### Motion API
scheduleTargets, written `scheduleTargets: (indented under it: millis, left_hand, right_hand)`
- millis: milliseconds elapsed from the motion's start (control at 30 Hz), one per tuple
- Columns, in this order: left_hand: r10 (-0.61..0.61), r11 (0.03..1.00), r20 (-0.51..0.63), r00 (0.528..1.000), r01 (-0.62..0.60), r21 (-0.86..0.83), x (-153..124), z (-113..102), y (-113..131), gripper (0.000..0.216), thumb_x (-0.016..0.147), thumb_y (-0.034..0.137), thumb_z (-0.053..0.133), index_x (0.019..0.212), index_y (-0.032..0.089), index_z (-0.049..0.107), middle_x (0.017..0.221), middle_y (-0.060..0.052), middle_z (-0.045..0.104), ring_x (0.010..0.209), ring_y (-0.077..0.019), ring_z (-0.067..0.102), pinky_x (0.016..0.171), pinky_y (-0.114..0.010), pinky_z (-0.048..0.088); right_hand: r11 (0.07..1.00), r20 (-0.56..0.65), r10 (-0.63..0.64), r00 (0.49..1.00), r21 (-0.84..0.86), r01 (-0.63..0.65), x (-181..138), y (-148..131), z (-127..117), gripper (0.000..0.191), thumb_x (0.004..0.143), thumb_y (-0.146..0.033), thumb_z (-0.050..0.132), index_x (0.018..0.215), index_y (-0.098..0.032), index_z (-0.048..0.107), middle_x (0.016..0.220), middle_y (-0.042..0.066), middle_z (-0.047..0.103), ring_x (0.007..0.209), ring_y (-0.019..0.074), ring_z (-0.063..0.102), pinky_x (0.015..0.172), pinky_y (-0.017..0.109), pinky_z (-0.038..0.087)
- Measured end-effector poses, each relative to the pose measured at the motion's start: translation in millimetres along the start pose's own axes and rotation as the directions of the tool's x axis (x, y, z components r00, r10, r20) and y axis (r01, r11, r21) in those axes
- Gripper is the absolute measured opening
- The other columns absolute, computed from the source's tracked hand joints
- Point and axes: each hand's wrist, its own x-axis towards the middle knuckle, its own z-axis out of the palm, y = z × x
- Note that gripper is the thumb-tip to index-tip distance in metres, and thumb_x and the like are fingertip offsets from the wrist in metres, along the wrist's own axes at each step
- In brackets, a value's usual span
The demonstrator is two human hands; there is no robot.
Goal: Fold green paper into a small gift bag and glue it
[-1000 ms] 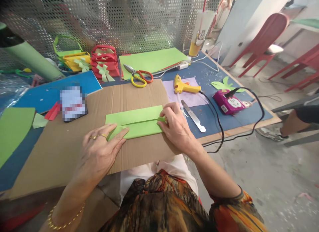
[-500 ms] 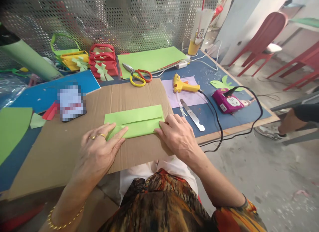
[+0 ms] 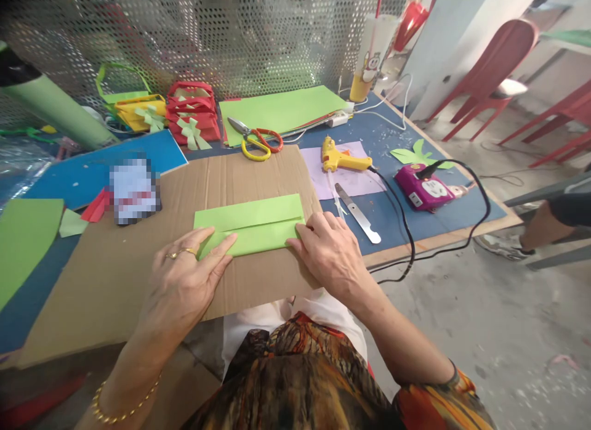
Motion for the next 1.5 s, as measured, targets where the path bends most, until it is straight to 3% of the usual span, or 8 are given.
scheduleTargets:
  millis: [267, 433, 600, 733, 833, 1000, 1300, 1500]
  left_hand:
    - [-0.029, 1.0, 0.011, 1.0, 0.029, 0.002, 0, 2, 1, 0.03, 0.102, 0.025, 0.058, 0.127, 0.023, 0.074, 0.124, -0.019, 0.071, 0.116, -0.036, 0.068, 0.092, -0.051, 0.053]
    - [-0.036, 0.999, 0.033, 0.999, 0.035, 0.011, 0, -2, 5, 0.03, 0.102, 0.024, 0.057, 0.127, 0.021, 0.074, 0.124, -0.019, 0.07, 0.117, -0.0345, 0.067, 0.093, -0.049, 0.052]
    - [-0.072, 0.997, 0.054, 0.996, 0.071, 0.016, 0, -2, 8, 0.029, 0.102, 0.026, 0.059, 0.126, 0.022, 0.074, 0.124, -0.019, 0.07, 0.118, -0.0341, 0.066, 0.094, -0.048, 0.052]
    - [-0.074, 0.997, 0.063, 0.995, 0.072, 0.028, 0, -1, 8, 0.029, 0.102, 0.028, 0.058, 0.127, 0.023, 0.074, 0.125, -0.017, 0.07, 0.119, -0.0322, 0.065, 0.096, -0.047, 0.051]
    - [-0.062, 0.998, 0.063, 0.996, 0.061, 0.022, 0, -2, 7, 0.03, 0.103, 0.029, 0.057, 0.127, 0.023, 0.073, 0.126, -0.017, 0.07, 0.119, -0.0323, 0.064, 0.096, -0.047, 0.052]
    - [-0.072, 0.997, 0.045, 0.996, 0.072, 0.005, -1, -2, 8, 0.03, 0.102, 0.029, 0.058, 0.128, 0.023, 0.074, 0.126, -0.017, 0.07, 0.119, -0.0328, 0.065, 0.096, -0.048, 0.053]
    - [-0.088, 0.995, 0.012, 0.996, 0.089, -0.051, -8, -4, 8, 0.041, 0.104, 0.031, 0.053, 0.139, 0.012, 0.063, 0.137, -0.021, 0.067, 0.131, -0.0335, 0.062, 0.106, -0.05, 0.052]
    - [-0.037, 0.999, 0.015, 0.999, 0.037, 0.003, -17, -17, 12, 0.041, 0.103, 0.033, 0.057, 0.137, 0.01, 0.062, 0.151, -0.019, 0.059, 0.146, -0.0385, 0.05, 0.118, -0.063, 0.038]
  right_hand:
    - [1.0, 0.0, -0.02, 1.0, 0.01, 0.02, 1, 0, -1, 0.035, 0.107, -0.038, 0.046, 0.09, -0.021, 0.071, 0.093, 0.011, 0.064, 0.085, 0.0244, 0.051, 0.075, 0.039, 0.045]
    - [0.976, -0.002, -0.208, 0.978, 0.062, 0.208, 4, 5, -2, 0.033, 0.108, -0.024, 0.042, 0.087, -0.02, 0.068, 0.115, 0.016, 0.068, 0.102, 0.0283, 0.057, 0.084, 0.044, 0.05]
    - [0.967, 0.07, -0.241, 0.968, 0.102, 0.233, 6, 9, -2, 0.03, 0.107, -0.023, 0.043, 0.091, -0.014, 0.067, 0.101, 0.018, 0.071, 0.1, 0.0304, 0.065, 0.084, 0.048, 0.056]
    - [0.965, -0.015, -0.259, 0.966, 0.029, 0.26, 7, -1, -5, 0.026, 0.106, -0.027, 0.047, 0.105, -0.012, 0.069, 0.117, 0.022, 0.071, 0.112, 0.0357, 0.065, 0.091, 0.054, 0.057]
    - [0.937, -0.061, -0.334, 0.941, 0.085, 0.338, 11, -14, -2, 0.041, 0.103, -0.038, 0.055, 0.129, -0.007, 0.063, 0.14, 0.025, 0.064, 0.134, 0.0379, 0.058, 0.107, 0.056, 0.053]
    - [0.896, 0.053, -0.415, 0.908, 0.195, 0.399, 13, -25, 11, 0.067, 0.103, -0.053, 0.049, 0.148, -0.002, 0.05, 0.156, 0.024, 0.052, 0.15, 0.0379, 0.044, 0.12, 0.059, 0.044]
    - [0.902, 0.092, -0.392, 0.915, 0.231, 0.364, 10, -22, 16, 0.072, 0.106, -0.054, 0.043, 0.149, 0.002, 0.049, 0.156, 0.026, 0.049, 0.149, 0.038, 0.042, 0.121, 0.06, 0.041]
    - [0.901, 0.098, -0.409, 0.907, 0.198, 0.385, 11, -23, 13, 0.07, 0.106, -0.053, 0.042, 0.149, 0.003, 0.05, 0.156, 0.026, 0.048, 0.148, 0.0382, 0.044, 0.119, 0.059, 0.044]
